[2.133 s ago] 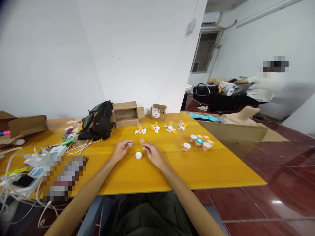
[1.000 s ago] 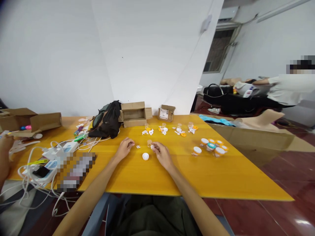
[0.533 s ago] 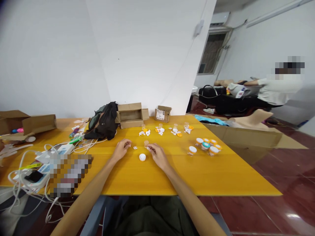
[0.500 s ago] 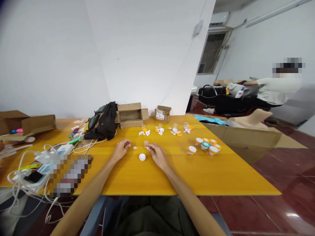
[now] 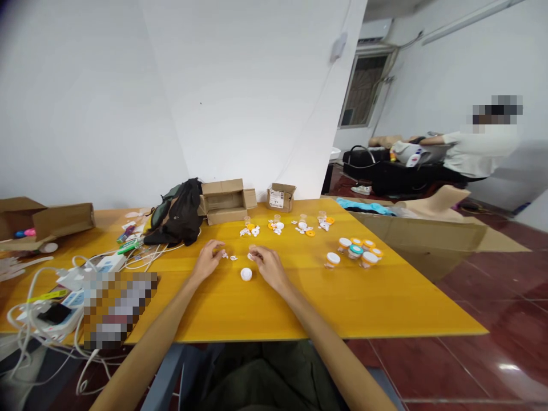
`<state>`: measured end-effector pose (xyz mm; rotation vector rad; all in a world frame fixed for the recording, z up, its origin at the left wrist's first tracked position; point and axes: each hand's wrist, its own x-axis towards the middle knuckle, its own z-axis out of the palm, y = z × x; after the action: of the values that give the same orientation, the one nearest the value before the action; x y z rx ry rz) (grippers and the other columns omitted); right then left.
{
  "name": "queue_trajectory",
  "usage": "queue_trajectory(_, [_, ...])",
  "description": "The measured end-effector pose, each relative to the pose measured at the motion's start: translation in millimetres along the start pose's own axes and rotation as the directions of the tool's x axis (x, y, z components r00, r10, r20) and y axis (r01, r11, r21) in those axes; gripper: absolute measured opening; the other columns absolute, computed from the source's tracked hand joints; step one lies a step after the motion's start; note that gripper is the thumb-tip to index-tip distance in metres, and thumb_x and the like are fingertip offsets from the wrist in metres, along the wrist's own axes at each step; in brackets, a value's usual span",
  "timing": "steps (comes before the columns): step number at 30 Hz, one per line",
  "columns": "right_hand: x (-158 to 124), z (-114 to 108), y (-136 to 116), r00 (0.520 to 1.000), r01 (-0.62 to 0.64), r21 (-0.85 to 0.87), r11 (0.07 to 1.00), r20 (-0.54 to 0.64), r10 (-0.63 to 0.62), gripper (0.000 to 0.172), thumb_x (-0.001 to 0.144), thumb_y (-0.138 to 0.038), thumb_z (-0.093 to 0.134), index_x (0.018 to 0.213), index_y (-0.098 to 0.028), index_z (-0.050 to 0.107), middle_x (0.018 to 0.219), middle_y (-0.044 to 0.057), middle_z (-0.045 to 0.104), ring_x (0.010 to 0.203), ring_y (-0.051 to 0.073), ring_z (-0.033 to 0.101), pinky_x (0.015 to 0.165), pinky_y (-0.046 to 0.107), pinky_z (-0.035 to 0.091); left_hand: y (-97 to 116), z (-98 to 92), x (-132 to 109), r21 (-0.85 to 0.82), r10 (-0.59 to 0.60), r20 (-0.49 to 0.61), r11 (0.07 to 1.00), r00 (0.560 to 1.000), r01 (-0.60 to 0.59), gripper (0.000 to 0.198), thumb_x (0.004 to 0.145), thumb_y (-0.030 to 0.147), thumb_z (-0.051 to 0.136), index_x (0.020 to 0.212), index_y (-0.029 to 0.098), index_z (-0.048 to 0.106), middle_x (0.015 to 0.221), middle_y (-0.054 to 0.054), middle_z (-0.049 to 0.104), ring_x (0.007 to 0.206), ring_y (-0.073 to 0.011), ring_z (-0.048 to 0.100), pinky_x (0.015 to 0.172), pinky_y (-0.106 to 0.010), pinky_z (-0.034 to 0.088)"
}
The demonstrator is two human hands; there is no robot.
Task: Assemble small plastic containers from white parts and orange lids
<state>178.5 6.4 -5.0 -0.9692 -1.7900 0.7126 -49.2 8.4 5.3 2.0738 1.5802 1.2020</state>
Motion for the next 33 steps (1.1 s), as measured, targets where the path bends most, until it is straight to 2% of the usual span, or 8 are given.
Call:
queue_trajectory(4, [16, 7, -15, 0.997, -0.008, 0.022, 1.000, 0.072, 0.006, 0.014, 0.080, -0.021, 0.057, 0.082, -0.023, 0.070, 0.085, 0.003, 0.076, 0.080, 0.022, 0.071, 0.079, 0.036, 0.056, -3, 0.8, -1, 0.061, 0.028, 0.086, 0.998, 0.996, -0.033, 0.014, 0.079, 0.012, 0.064, 0.086, 0.022, 0.071, 0.097, -0.006, 0.067, 0.099, -0.0235, 0.061, 0.096, -0.041, 0.048])
queue_trajectory(7, [27, 16, -18, 0.995, -0.014, 0.068, 0.998, 0.099, 0.007, 0.015, 0.077, -0.018, 0.058, 0.082, -0.023, 0.071, 0.085, 0.003, 0.076, 0.080, 0.022, 0.071, 0.078, 0.036, 0.056, -3, 1.0, -2, 0.053, 0.028, 0.098, 0.998, 0.995, -0.034, 0.012, 0.078, 0.011, 0.065, 0.082, 0.022, 0.071, 0.094, -0.006, 0.066, 0.097, -0.0234, 0.060, 0.096, -0.042, 0.047])
queue_trajectory(12, [30, 26, -7, 0.988, -0.126, 0.195, 0.973, 0.109, 0.106, 0.014, 0.073, -0.021, 0.060, 0.081, -0.021, 0.070, 0.080, 0.003, 0.074, 0.074, 0.020, 0.069, 0.071, 0.033, 0.056, 2, 0.1, -1, -0.016, 0.024, 0.110, 1.000, 0.994, -0.023, 0.008, 0.078, 0.012, 0.066, 0.077, 0.021, 0.067, 0.083, -0.003, 0.066, 0.087, -0.0203, 0.062, 0.086, -0.034, 0.050])
queue_trajectory(16, [25, 27, 0, 0.980, -0.195, 0.339, 0.920, 0.091, 0.175, 0.014, 0.068, -0.028, 0.064, 0.078, -0.021, 0.070, 0.072, 0.001, 0.072, 0.067, 0.018, 0.067, 0.061, 0.030, 0.055, 9, 0.0, -1, -0.159, -0.021, 0.105, 0.987, 0.994, 0.038, 0.002, 0.079, 0.020, 0.065, 0.077, 0.020, 0.065, 0.073, 0.001, 0.066, 0.071, -0.0164, 0.061, 0.074, -0.029, 0.050])
queue_trajectory(19, [25, 26, -2, 0.980, -0.197, 0.442, 0.875, 0.069, 0.186, 0.016, 0.063, -0.031, 0.069, 0.075, -0.021, 0.070, 0.066, 0.001, 0.070, 0.062, 0.017, 0.064, 0.058, 0.029, 0.053, 15, 2.8, 0, -0.347, -0.079, 0.122, 0.930, 0.989, 0.117, 0.010, 0.075, 0.026, 0.069, 0.081, 0.019, 0.067, 0.074, 0.001, 0.069, 0.067, -0.0155, 0.063, 0.069, -0.027, 0.051])
queue_trajectory(23, [28, 26, -10, 0.981, -0.189, 0.530, 0.826, 0.071, 0.179, 0.018, 0.060, -0.034, 0.073, 0.071, -0.022, 0.070, 0.066, 0.001, 0.070, 0.060, 0.016, 0.063, 0.060, 0.029, 0.053, 24, 8.1, 0, -0.551, -0.142, 0.226, 0.798, 0.964, 0.247, 0.023, 0.065, 0.032, 0.078, 0.080, 0.017, 0.070, 0.076, -0.003, 0.074, 0.071, -0.0187, 0.069, 0.071, -0.029, 0.053])
queue_trajectory(27, [29, 27, -12, 0.981, -0.193, 0.545, 0.816, 0.083, 0.176, 0.018, 0.058, -0.036, 0.075, 0.067, -0.022, 0.069, 0.066, 0.001, 0.070, 0.060, 0.017, 0.063, 0.061, 0.030, 0.053, 32, 9.3, -1, -0.633, -0.148, 0.285, 0.713, 0.947, 0.302, 0.029, 0.059, 0.032, 0.083, 0.082, 0.017, 0.074, 0.085, -0.006, 0.078, 0.082, -0.0229, 0.072, 0.082, -0.033, 0.055])
queue_trajectory(33, [27, 24, -9, 0.987, -0.162, 0.470, 0.868, 0.081, 0.140, 0.014, 0.064, -0.035, 0.070, 0.069, -0.022, 0.070, 0.068, 0.000, 0.070, 0.063, 0.017, 0.063, 0.065, 0.030, 0.052, 35, 8.5, -3, -0.672, -0.186, 0.272, 0.666, 0.944, 0.324, 0.032, 0.055, 0.030, 0.086, 0.081, 0.017, 0.073, 0.085, -0.006, 0.078, 0.083, -0.0215, 0.072, 0.088, -0.035, 0.054])
